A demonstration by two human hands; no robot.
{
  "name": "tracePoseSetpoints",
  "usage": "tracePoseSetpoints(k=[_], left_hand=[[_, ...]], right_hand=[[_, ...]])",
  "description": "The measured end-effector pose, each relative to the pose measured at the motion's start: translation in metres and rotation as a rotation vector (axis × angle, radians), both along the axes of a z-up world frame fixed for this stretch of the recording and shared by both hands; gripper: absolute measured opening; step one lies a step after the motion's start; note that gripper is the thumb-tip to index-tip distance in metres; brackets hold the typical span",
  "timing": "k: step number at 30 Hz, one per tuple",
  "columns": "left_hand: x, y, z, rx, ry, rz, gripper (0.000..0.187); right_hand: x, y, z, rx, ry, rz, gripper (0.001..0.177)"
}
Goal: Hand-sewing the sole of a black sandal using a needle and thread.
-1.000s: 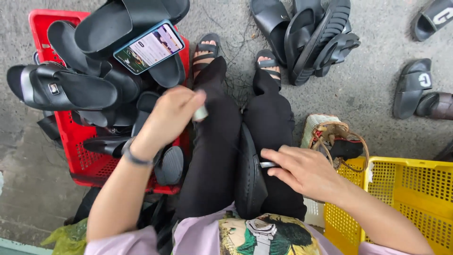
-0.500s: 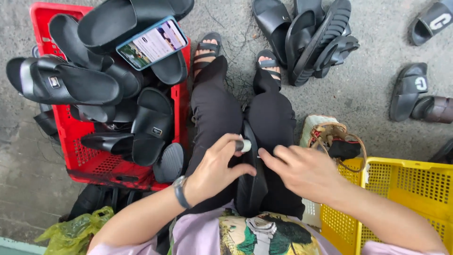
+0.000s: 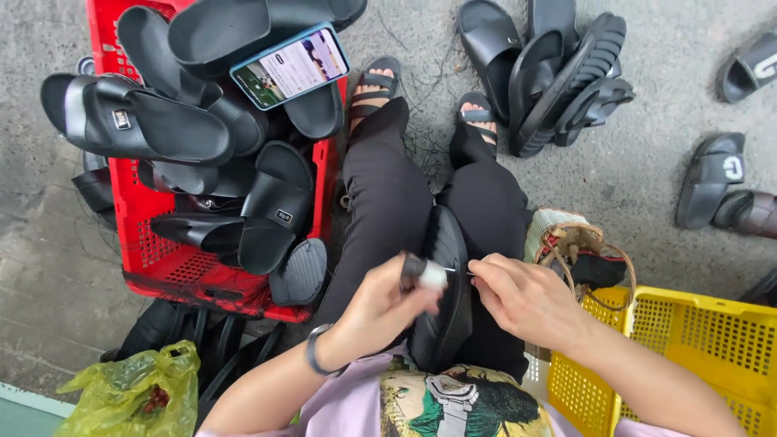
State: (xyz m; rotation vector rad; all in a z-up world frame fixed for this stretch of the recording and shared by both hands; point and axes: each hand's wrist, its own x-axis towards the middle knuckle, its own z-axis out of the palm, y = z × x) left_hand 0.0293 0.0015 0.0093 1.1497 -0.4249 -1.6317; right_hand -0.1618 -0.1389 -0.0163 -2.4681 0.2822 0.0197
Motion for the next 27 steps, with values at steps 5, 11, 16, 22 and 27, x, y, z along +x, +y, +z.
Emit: tracePoseSetpoints(k=[5, 11, 16, 22, 27], left_hand=[[-0.013, -0.003, -0.028, 0.15, -0.463, -0.14, 0.033], [-0.009, -0.002, -0.017, 0.148, -0.495, 0.013, 0.016], [-0.028, 0.005, -0.02, 0.178, -0.371, 0.034, 0.016], [-0.034, 0.011, -0.025, 0.123, -0.424, 0.075, 0.021], [-0.032, 0.011, -0.026, 0.106, -0.427, 0.082, 0.023]], right_hand=[[-0.007, -0.005, 0.009, -0.06, -0.14, -0.06, 0.035], [-0.022, -0.018, 0.013, -0.279, 0.14, 0.097, 0.053], [-0.026, -0.014, 0.014, -0.259, 0.135, 0.09, 0.055], [-0.019, -0.017, 0.013, -0.324, 0.181, 0.147, 0.054], [-0.017, -0.022, 0.012, -0.207, 0.23, 0.146, 0.05]])
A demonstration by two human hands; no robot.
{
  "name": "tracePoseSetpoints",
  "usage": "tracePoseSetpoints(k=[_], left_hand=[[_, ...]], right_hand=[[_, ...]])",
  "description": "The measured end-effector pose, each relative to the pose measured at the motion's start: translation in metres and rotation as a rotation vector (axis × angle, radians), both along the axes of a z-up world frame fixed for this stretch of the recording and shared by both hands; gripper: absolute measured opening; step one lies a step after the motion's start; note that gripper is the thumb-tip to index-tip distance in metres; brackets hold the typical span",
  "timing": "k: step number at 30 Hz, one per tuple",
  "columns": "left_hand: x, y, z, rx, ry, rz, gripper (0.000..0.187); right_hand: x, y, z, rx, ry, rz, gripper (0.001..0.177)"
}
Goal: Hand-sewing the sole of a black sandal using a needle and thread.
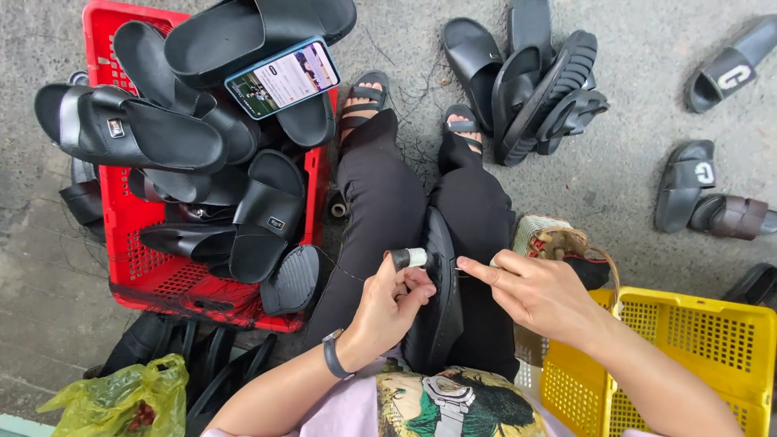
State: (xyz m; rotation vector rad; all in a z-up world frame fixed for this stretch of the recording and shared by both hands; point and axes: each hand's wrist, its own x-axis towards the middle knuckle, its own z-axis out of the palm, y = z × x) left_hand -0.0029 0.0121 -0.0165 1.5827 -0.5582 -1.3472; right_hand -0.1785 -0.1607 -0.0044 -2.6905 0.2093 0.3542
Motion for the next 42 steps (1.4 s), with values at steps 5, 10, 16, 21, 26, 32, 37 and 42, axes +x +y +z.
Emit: tracePoseSetpoints(k=[5, 10, 16, 21, 26, 32, 37, 42], left_hand=[[0.0, 0.0, -0.003, -0.014, 0.004, 0.008, 0.019], [-0.007, 0.003, -0.021, -0.047, -0.001, 0.022, 0.027], [-0.007, 0.002, -0.019, -0.098, -0.014, 0.038, 0.034], [-0.014, 0.018, 0.004, -0.289, -0.066, 0.087, 0.038], [-0.029, 0.047, -0.011, -0.365, -0.084, 0.046, 0.039], [-0.053, 0.089, -0.067, -0.302, -0.004, 0.09, 0.056], [-0.042, 0.067, -0.063, -0.341, 0.02, 0.225, 0.063], [-0.041, 0.047, -0.073, -0.289, -0.039, 0.185, 0.063]], right_hand=[[0.005, -0.002, 0.004, -0.072, -0.015, 0.043, 0.049], [0.01, 0.001, -0.005, -0.124, -0.082, 0.083, 0.043], [0.023, 0.011, -0.016, -0.063, -0.185, 0.115, 0.022], [0.011, 0.028, 0.039, 0.187, -0.338, -0.203, 0.023], [-0.014, 0.073, 0.037, 0.371, -0.166, -0.4, 0.015], [-0.04, 0.122, -0.022, 0.789, -0.208, -0.757, 0.024], [-0.018, 0.1, -0.008, -0.004, -0.406, -0.381, 0.024], [-0.018, 0.09, -0.027, -0.25, -0.59, -0.257, 0.032]])
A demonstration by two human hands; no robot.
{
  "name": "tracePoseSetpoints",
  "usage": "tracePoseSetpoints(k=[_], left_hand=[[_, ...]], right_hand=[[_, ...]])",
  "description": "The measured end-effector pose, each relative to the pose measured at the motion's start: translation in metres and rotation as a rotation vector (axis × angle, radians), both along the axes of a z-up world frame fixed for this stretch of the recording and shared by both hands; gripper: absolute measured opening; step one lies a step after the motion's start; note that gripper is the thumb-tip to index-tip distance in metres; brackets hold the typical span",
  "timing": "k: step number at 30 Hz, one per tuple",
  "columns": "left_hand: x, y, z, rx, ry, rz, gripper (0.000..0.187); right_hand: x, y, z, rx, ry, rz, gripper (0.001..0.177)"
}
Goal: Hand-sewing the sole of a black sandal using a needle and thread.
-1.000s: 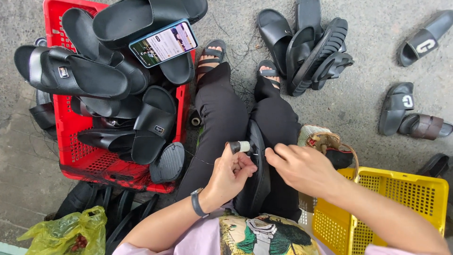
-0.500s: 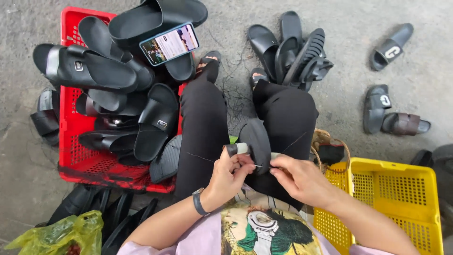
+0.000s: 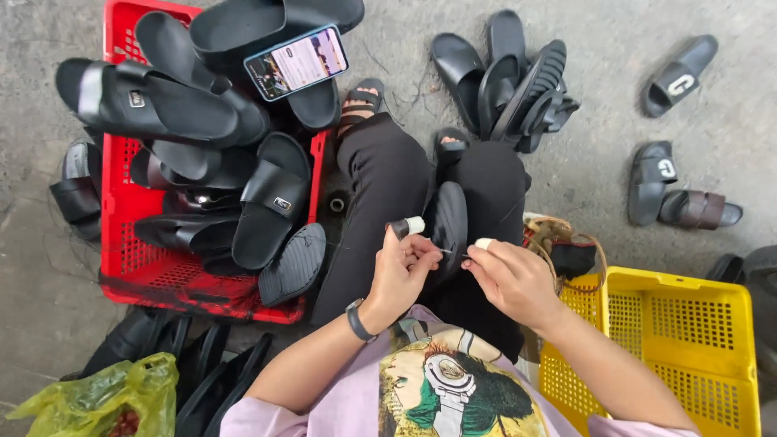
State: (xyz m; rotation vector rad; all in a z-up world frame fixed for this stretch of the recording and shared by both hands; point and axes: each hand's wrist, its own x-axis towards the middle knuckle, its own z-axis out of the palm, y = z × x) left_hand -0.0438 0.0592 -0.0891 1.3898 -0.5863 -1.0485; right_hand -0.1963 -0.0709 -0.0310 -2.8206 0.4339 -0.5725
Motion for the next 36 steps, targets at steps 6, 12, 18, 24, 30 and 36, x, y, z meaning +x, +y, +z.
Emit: tracePoseSetpoints(k=[6, 12, 18, 24, 30, 36], left_hand=[[0.013, -0.003, 0.037, 0.074, -0.022, -0.147, 0.032], [0.011, -0.022, 0.05, -0.198, -0.893, -0.016, 0.033], [0.017, -0.014, 0.043, -0.49, -1.152, -0.149, 0.025], [0.029, -0.005, 0.035, -0.617, -1.181, -0.293, 0.025], [0.034, -0.001, 0.028, -0.55, -1.085, -0.218, 0.022], [0.054, -0.017, 0.083, 0.052, -0.973, -0.521, 0.031]], right_hand=[[0.001, -0.01, 0.024, 0.009, 0.005, 0.035, 0.029], [-0.023, -0.026, 0.08, -0.102, 0.446, 0.074, 0.043], [-0.017, -0.013, 0.056, 0.335, 0.346, 0.115, 0.03], [-0.04, 0.0, 0.02, 0.344, 0.324, 0.125, 0.021], [-0.036, -0.004, 0.034, 1.398, -0.108, -0.358, 0.048], [-0.005, -0.003, 0.026, 0.884, 0.155, -0.084, 0.066]])
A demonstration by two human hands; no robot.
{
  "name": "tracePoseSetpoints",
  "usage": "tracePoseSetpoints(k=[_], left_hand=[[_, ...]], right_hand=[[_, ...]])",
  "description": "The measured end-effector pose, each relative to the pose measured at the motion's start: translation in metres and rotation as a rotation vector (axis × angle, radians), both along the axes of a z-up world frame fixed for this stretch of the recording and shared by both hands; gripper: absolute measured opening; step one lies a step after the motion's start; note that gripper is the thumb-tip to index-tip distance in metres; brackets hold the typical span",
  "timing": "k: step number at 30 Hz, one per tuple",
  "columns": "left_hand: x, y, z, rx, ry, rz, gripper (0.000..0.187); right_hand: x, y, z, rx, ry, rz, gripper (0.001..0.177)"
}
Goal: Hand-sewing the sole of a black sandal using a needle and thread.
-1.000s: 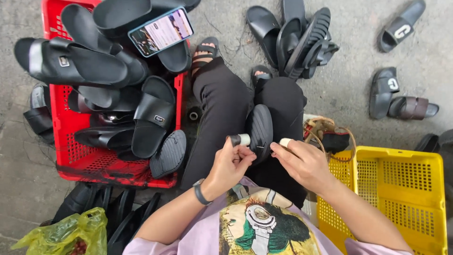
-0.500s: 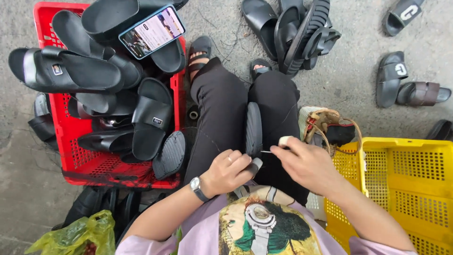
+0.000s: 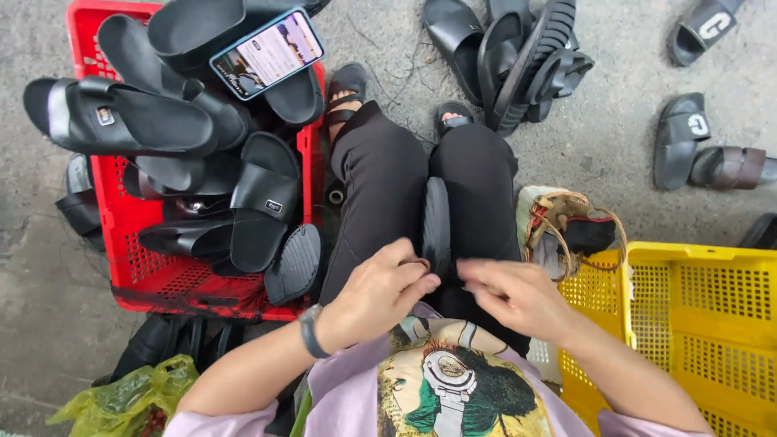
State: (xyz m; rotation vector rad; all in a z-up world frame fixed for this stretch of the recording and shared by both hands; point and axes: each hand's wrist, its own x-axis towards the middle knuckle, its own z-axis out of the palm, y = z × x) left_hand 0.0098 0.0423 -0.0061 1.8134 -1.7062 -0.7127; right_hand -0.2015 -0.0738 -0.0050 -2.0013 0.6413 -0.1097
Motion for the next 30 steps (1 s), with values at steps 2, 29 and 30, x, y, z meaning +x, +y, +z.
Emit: tracePoseSetpoints(k=[2, 29, 30], left_hand=[[0.014, -0.015, 0.016, -0.065, 0.782, -0.061, 0.031], [0.011, -0.017, -0.05, -0.267, 0.267, -0.023, 0.036], [0.01, -0.018, -0.051, -0.266, 0.269, -0.019, 0.036]], right_hand=[[0.002, 0.002, 0.007, 0.059, -0.129, -0.112, 0.021], [0.021, -0.03, 0.027, -1.044, 0.127, 0.536, 0.039], [0.021, -0.03, 0.028, -1.043, 0.126, 0.54, 0.039]])
